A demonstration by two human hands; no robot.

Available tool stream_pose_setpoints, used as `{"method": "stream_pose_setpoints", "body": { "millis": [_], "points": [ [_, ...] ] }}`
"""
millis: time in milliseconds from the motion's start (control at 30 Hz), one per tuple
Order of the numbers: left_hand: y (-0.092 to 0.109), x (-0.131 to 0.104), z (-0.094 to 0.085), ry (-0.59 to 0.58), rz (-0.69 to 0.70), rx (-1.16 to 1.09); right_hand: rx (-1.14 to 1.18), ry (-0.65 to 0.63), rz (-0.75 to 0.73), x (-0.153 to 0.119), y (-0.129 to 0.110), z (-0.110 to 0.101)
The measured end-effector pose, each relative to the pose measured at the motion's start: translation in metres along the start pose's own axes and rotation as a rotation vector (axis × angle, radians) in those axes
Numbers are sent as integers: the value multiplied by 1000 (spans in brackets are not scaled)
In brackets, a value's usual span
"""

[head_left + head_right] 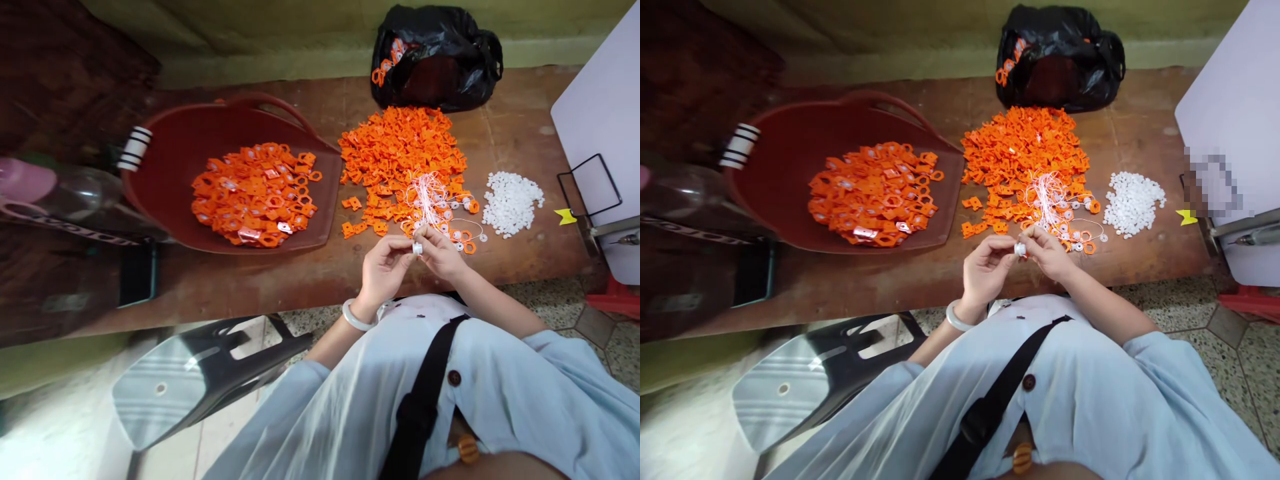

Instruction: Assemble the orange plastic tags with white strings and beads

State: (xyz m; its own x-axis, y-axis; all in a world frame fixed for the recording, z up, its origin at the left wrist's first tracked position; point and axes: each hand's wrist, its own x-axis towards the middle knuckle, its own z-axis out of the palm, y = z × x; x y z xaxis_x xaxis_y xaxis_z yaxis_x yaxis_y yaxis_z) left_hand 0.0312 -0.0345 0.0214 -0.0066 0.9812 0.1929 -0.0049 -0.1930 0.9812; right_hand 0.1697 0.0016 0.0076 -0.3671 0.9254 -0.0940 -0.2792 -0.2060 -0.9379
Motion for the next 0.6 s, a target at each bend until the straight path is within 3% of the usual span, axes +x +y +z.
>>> {"method": "stream_pose_setpoints", "body": {
  "millis": [167,367,467,600],
  "points": [
    [-3,-1,-2,-33,229,275,196,27,179,-4,-4,2],
    [5,8,-13,-136,408,447,393,-130,378,-5,-8,-11],
    [5,10,-16,-169,429,444,399,-98,347,-5,-9,-15],
    [2,5,-12,-90,359,454,262,16,191,-5,-12,-13]
  ]
}}
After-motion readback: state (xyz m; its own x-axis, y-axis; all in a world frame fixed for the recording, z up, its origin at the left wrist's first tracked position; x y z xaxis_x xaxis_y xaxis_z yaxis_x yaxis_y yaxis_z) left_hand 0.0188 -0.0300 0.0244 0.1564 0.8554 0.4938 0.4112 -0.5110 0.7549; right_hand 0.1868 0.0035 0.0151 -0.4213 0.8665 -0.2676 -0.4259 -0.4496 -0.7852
